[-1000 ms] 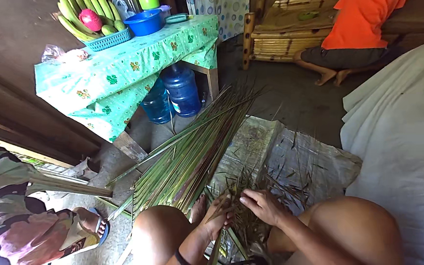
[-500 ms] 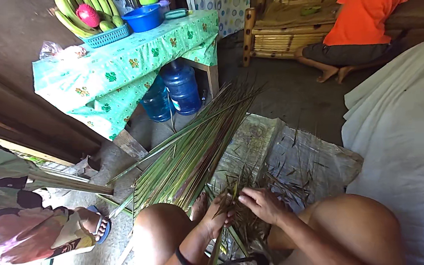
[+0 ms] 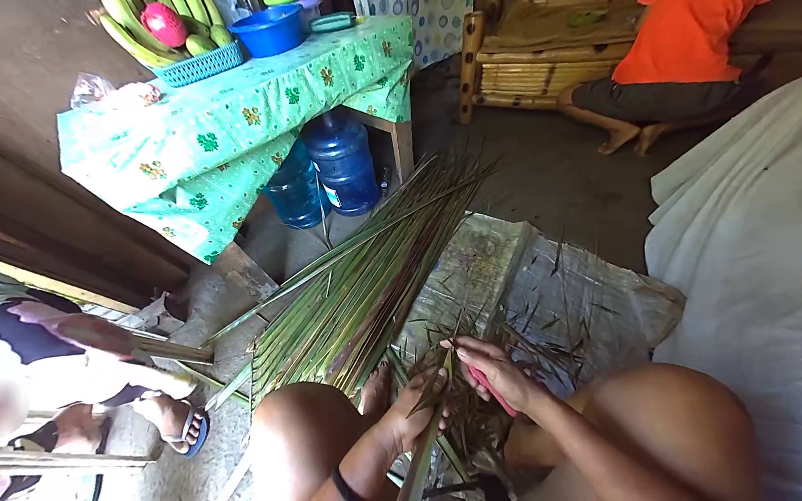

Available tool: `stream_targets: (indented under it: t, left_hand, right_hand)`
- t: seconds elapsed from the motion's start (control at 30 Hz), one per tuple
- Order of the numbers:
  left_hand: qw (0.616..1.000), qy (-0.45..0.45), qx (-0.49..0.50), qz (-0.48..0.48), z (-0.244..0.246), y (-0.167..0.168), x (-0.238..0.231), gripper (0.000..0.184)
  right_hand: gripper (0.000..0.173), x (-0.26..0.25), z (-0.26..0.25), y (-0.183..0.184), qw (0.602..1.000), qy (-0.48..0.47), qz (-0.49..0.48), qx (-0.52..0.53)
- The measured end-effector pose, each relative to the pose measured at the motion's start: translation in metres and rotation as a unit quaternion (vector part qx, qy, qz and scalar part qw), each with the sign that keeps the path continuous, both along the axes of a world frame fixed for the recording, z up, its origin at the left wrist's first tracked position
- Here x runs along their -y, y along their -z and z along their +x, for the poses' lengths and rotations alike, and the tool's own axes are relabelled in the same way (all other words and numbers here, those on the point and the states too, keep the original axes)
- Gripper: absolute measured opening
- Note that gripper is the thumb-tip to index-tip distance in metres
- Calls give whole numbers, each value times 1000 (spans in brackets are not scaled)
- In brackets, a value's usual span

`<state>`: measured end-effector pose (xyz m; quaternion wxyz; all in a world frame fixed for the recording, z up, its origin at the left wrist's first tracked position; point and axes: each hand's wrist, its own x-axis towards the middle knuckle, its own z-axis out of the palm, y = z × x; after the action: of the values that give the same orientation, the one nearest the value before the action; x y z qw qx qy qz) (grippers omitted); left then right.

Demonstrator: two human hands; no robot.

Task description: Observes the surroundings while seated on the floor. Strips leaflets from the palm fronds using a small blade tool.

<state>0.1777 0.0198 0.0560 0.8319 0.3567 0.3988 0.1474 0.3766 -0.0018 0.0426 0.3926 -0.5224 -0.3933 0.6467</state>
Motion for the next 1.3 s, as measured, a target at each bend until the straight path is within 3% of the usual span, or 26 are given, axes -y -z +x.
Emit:
stream_targets:
  t: [0.13,0.2,0.27,0.4,0.47,0.53,0.6,0.77,1.03,1.17,1.3]
  left_hand:
    - [995,52,-47,70,-4,-10,-2,25]
    - [987,95,-64,111,-6,-9,-4,14]
    - [970,138,-98,175,-7,-9,-4,21]
    - [863,186,-277,379,-2,-6,-2,38]
    - [890,129,-256,355,-3,-1,-4,37]
    - [955,22,-173,240,-3,0,-5,21]
    - [982,-57,-129,123,-1,-2,-5,14]
    - [983,-89,-146,66,-2,-8,-7,22]
    - [992,-48,-108,47,-1,-9,-3,22]
    - [993,-46,-101,30,-1,-8,-5,21]
    - [994,-43,-94,21,-2,-5,-5,21]
  right_hand:
    - [38,-4,6,-5,998,65,-10,-16]
    - [37,-5,12,-7,997,83,-3,-7]
    - [36,-3,15,-6,996,77,9,36]
    - [35,0,14,-1,980,72,59,176]
    - [32,3,12,1,980,72,73,173]
    - [32,8,9,1,981,37,95,163]
    - [32,13,4,1,979,-16,122,165]
    - [38,22,-6,-1,929,-143,186,285]
    - [40,2,16,11,903,-51,172,389]
    - [41,16,0,6,898,-110,237,355]
    - [43,11,-1,11,872,-104,226,421]
